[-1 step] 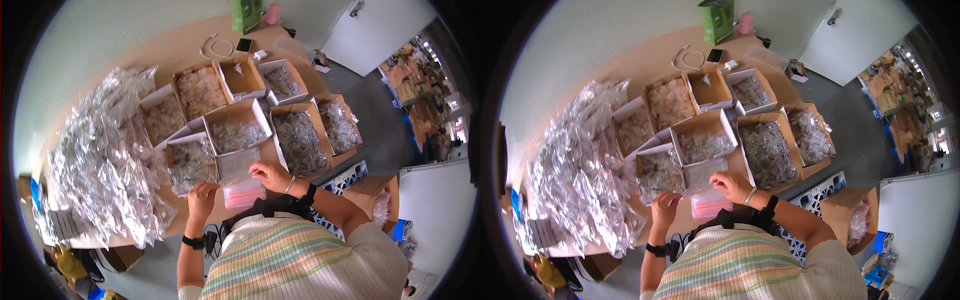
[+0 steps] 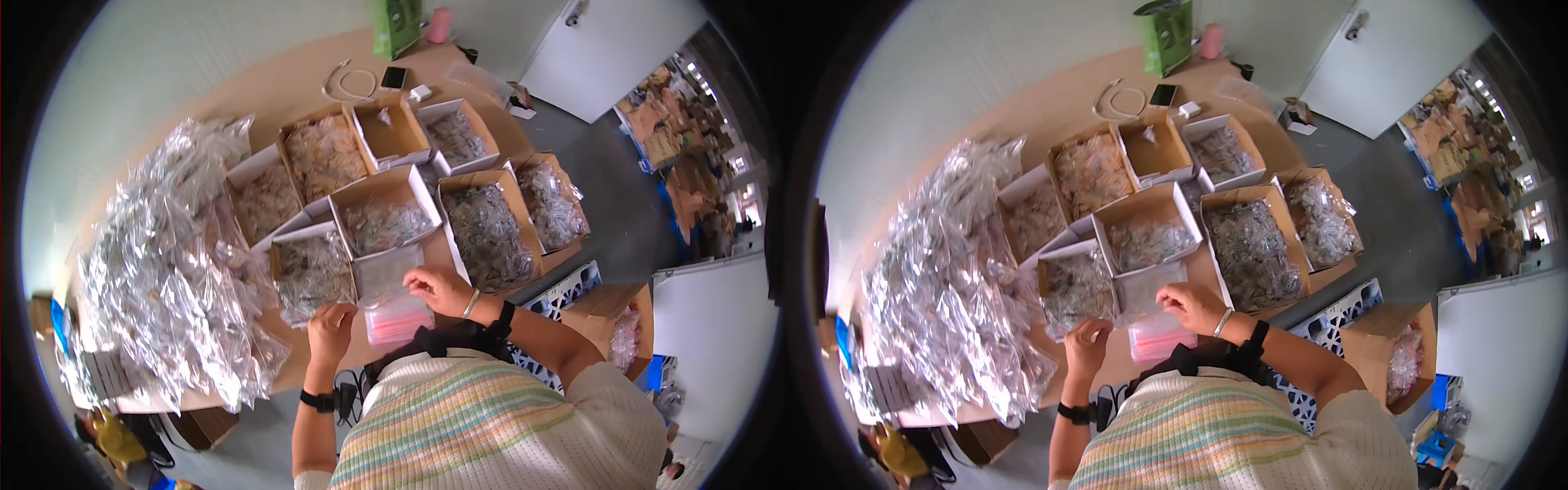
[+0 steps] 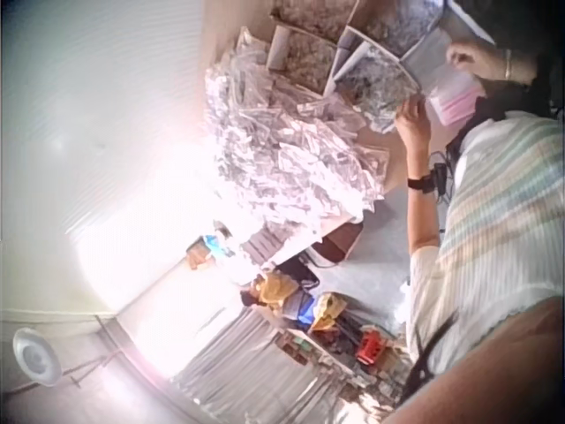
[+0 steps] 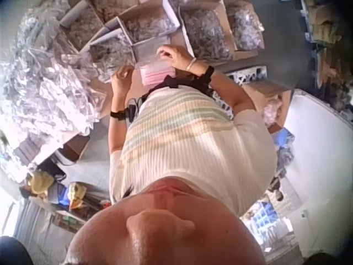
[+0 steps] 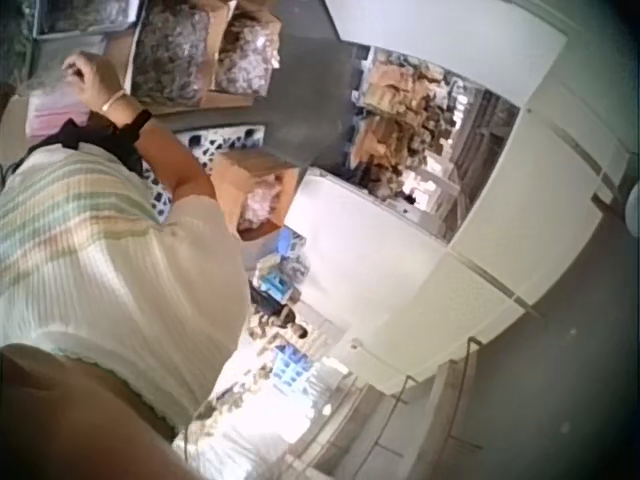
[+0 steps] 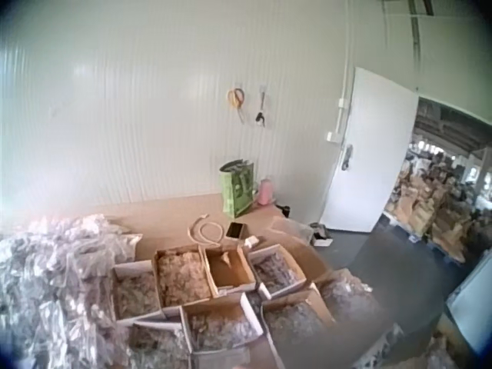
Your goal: The recorder is sorting small metal hardware components from boxes into plastic bags at a workstation.
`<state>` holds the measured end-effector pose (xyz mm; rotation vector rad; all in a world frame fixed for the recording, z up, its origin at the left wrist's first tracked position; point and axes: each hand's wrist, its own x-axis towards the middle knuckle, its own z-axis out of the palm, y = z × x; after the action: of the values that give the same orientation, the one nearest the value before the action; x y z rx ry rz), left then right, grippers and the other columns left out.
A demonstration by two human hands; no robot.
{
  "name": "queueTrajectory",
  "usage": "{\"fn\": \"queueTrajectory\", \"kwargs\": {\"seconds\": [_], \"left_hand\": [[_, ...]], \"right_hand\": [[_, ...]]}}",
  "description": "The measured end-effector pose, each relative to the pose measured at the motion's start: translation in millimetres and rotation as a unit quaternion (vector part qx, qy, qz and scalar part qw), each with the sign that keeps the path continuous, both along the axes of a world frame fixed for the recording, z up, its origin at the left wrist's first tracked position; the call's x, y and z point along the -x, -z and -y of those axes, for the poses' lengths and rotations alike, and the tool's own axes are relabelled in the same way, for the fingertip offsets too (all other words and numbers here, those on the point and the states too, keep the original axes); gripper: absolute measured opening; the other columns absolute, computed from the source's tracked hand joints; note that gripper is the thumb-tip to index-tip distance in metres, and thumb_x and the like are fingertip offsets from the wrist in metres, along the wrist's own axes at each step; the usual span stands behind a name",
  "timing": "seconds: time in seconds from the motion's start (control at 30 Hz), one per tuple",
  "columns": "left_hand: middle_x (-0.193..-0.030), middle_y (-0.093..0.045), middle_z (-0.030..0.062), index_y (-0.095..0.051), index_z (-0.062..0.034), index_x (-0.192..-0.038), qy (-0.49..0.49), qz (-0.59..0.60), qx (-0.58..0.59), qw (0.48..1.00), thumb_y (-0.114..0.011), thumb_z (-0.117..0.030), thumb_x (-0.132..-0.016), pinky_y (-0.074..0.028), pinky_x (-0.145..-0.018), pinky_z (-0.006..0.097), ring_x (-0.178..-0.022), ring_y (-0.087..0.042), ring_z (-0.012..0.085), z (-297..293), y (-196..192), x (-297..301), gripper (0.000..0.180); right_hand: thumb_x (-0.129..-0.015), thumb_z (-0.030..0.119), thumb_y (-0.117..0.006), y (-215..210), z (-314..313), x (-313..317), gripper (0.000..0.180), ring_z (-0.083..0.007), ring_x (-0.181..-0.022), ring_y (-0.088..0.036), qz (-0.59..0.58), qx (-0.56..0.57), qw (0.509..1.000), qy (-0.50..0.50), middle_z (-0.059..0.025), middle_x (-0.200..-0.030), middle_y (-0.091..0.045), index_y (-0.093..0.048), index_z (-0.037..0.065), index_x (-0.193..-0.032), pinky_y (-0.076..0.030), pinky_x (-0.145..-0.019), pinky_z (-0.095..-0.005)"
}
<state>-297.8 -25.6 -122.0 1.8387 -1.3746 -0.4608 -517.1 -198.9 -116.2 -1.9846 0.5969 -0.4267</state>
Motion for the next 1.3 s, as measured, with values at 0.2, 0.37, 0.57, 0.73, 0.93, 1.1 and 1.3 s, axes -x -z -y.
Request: {"fn": "queueTrajectory", "kwargs": {"seconds": [0.2, 0.37, 0.57, 0.73, 0.93, 1.1, 1.3], "left_hand": [[-0.088, -0.074, 0.0093, -0.073, -0.0061, -0.094, -0.086, -0.083, -0.064, 0.991, -0.075, -0.001, -0.077, -0.054, -0.077, 0.037, -0.085, -0.07, 0.0283, 7.5, -8.8, 5.2, 0.018], [-0.087, -0.072, 0.0133, -0.073, -0.0041, -0.094, 0.028, -0.001, -0.025, 0.999, -0.076, -0.003, -0.077, -0.053, -0.074, 0.038, -0.081, -0.068, 0.0302, 16.0, -1.8, -13.4, 0.017], [-0.088, -0.064, 0.0114, -0.066, -0.0044, -0.085, 0.046, 0.031, -0.007, 0.998, -0.07, -0.005, -0.081, -0.048, -0.077, 0.043, -0.087, -0.061, 0.0337, 22.9, -2.7, -8.7, 0.006], [-0.091, -0.064, 0.0108, -0.065, -0.0056, -0.088, 0.08, 0.016, 0.013, 0.997, -0.071, -0.007, -0.081, -0.048, -0.077, 0.043, -0.088, -0.061, 0.0336, 28.4, 4.0, -5.1, 0.009], [-0.091, -0.064, 0.0096, -0.065, -0.006, -0.088, 0.068, 0.019, 0.03, 0.997, -0.072, -0.007, -0.081, -0.049, -0.076, 0.042, -0.086, -0.062, 0.0334, 30.7, 3.5, -0.3, 0.01], [-0.091, -0.062, 0.007, -0.062, -0.0081, -0.09, 0.064, 0.098, -0.004, 0.993, -0.07, -0.012, -0.084, -0.046, -0.08, 0.041, -0.089, -0.061, 0.0294, 32.4, 1.1, 4.9, 0.011], [-0.089, -0.061, 0.0063, -0.062, -0.0084, -0.09, 0.044, 0.16, -0.007, 0.986, -0.066, -0.018, -0.088, -0.045, -0.079, 0.04, -0.089, -0.061, 0.0272, 5.7, 6.4, -13.8, 0.01]], "right_hand": [[-0.081, 0.009, -0.072, 10.0, 11.6, -12.9, 0.01, -0.0293, -0.092, -0.061, -0.063, 0.064, 0.992, -0.086, -0.0088, -0.086, -0.063, -0.062, 0.005, -0.084, -0.048, -0.084, -0.0392], [-0.08, 0.01, -0.073, 10.4, 17.9, -21.0, 0.011, -0.0293, -0.091, -0.061, -0.032, 0.039, 0.996, -0.078, -0.0084, -0.086, -0.064, -0.064, 0.005, -0.083, -0.048, -0.083, -0.0393], [-0.081, 0.012, -0.074, 18.6, 15.3, -34.2, 0.012, -0.0296, -0.09, -0.06, -0.012, 0.049, 0.992, -0.116, -0.0077, -0.086, -0.064, -0.065, 0.005, -0.086, -0.048, -0.083, -0.0395], [-0.081, 0.01, -0.073, 9.6, 11.4, -39.2, 0.01, -0.0298, -0.087, -0.06, -0.017, 0.063, 0.992, -0.105, -0.0074, -0.085, -0.064, -0.064, 0.006, -0.084, -0.047, -0.083, -0.0396], [-0.078, 0.009, -0.075, 12.8, 10.2, -55.2, 0.013, -0.0303, -0.086, -0.059, 0.002, 0.072, 0.987, -0.141, -0.0074, -0.085, -0.064, -0.064, 0.007, -0.086, -0.047, -0.082, -0.0398], [-0.078, 0.01, -0.075, 15.0, 8.8, -66.7, 0.014, -0.0305, -0.087, -0.059, -0.007, 0.123, 0.979, -0.162, -0.0078, -0.086, -0.065, -0.063, 0.006, -0.085, -0.048, -0.081, -0.0396], [-0.079, 0.014, -0.077, 11.2, 24.8, -47.9, 0.017, -0.0306, -0.083, -0.062, -0.037, 0.067, 0.988, -0.134, -0.0098, -0.083, -0.065, -0.062, 0.005, -0.081, -0.049, -0.076, -0.0387]]}}
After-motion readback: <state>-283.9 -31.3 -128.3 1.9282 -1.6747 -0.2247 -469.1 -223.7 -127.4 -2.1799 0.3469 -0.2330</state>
